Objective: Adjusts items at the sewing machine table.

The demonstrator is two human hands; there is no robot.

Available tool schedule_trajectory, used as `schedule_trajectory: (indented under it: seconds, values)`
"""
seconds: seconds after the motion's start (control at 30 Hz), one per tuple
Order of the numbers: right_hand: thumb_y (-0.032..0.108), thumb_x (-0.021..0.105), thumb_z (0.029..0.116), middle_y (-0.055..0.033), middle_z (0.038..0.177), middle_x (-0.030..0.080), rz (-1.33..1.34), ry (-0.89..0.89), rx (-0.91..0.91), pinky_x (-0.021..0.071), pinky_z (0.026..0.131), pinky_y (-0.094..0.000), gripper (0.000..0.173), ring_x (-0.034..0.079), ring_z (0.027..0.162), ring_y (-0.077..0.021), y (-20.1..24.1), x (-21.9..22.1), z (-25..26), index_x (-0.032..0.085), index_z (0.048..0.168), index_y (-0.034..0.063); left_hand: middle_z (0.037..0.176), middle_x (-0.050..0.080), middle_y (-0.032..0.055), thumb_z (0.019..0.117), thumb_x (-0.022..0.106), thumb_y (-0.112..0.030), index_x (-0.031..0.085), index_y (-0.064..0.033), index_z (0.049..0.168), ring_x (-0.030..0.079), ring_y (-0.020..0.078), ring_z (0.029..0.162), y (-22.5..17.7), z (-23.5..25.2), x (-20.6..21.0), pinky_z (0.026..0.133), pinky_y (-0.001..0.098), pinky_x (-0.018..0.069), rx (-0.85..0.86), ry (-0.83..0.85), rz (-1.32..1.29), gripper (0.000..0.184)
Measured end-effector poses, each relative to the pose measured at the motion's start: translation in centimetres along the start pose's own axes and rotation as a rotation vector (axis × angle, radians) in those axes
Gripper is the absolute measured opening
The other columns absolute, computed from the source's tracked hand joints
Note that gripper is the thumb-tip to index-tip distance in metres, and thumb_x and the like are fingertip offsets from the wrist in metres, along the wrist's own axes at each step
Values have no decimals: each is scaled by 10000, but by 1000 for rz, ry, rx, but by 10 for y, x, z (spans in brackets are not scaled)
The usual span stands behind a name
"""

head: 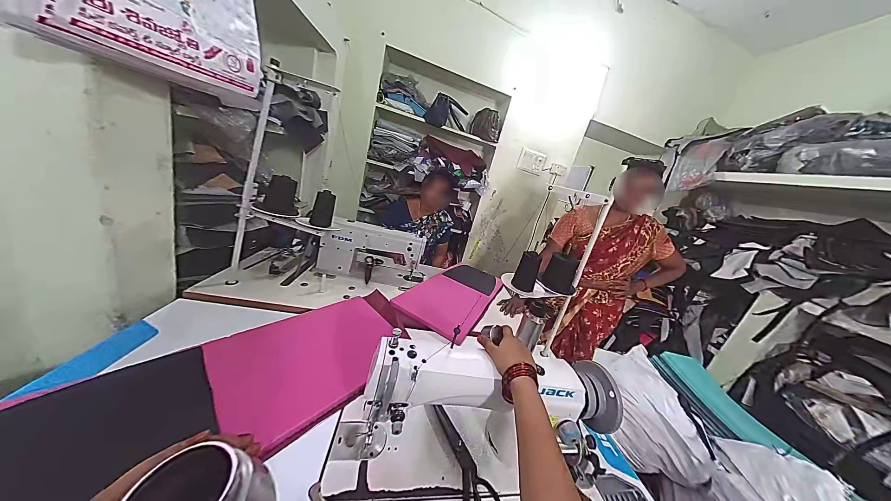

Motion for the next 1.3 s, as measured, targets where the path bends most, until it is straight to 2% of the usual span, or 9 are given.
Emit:
schedule_trajectory:
  seconds: [0.1,0.2,0.33,0.43,0.57,0.67,0.9,1.1,1.3]
  values:
    - [621,557,983,-207,1309,670,-6,8,4,456,1060,-577,757,630,1250,-368,-1,1,2,462,1499,75,1431,598,50,804,833,-424,480,-253,1495,611,215,1275,20,-6,8,1056,495,519,-38,-9,1,795]
    - [619,569,978,-207,1306,672,5,-2,-2,458,1057,-581,754,634,1245,-364,-2,2,4,472,1494,77,1409,622,-18,825,828,-428,492,-220,1482,608,132,1279,35,-10,19,1097,423,504,-78,-31,32,766]
    - [626,577,971,-204,1301,674,3,-6,-3,464,1045,-587,758,639,1236,-364,-2,3,5,479,1487,79,1379,642,-42,860,797,-438,509,-162,1460,588,51,1278,52,-13,34,1121,327,470,-58,-54,58,721]
    - [621,575,975,-213,1304,670,7,-5,-2,462,1045,-593,754,635,1238,-376,-2,3,5,477,1490,79,1382,604,-193,862,774,-490,498,-253,1463,508,-126,1270,53,-10,45,1112,163,420,-82,-40,109,702]
    - [620,579,973,-215,1306,669,14,-2,-3,458,1050,-595,753,632,1243,-379,-2,3,5,480,1486,77,1309,663,-72,831,785,-468,533,-101,1398,516,-145,1222,64,-14,56,1076,129,416,-107,-87,134,722]
    - [618,578,975,-216,1302,670,15,4,3,465,1040,-598,753,633,1240,-383,-2,2,5,477,1489,78,1296,672,-46,815,793,-459,535,-74,1388,522,-138,1220,72,-17,63,1073,127,419,-120,-91,135,737]
    - [607,583,976,-213,1299,672,16,-3,-9,454,1050,-594,737,632,1239,-380,-2,1,3,490,1472,69,1202,701,115,793,777,-492,550,45,1330,558,-110,1159,83,-21,75,1029,111,422,-136,-132,213,793]
    - [616,577,975,-216,1294,672,5,9,-8,464,1038,-592,743,637,1232,-377,-2,0,3,484,1475,74,1194,698,123,781,754,-562,564,61,1310,562,-114,1139,89,-18,78,1010,101,427,-169,-167,243,839]
    - [597,561,991,-214,1311,666,2,24,-5,441,1066,-581,736,627,1252,-367,-1,0,2,459,1493,69,1257,641,206,745,767,-586,464,187,1337,546,-97,1167,84,-19,79,1028,105,416,-289,-170,180,1020]
Point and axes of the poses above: each hand's wrist, its own z-axis towards the middle knuckle, its own x-axis out of the palm, y = z × x, the point moved 1 cm from there along z, towards the middle knuckle
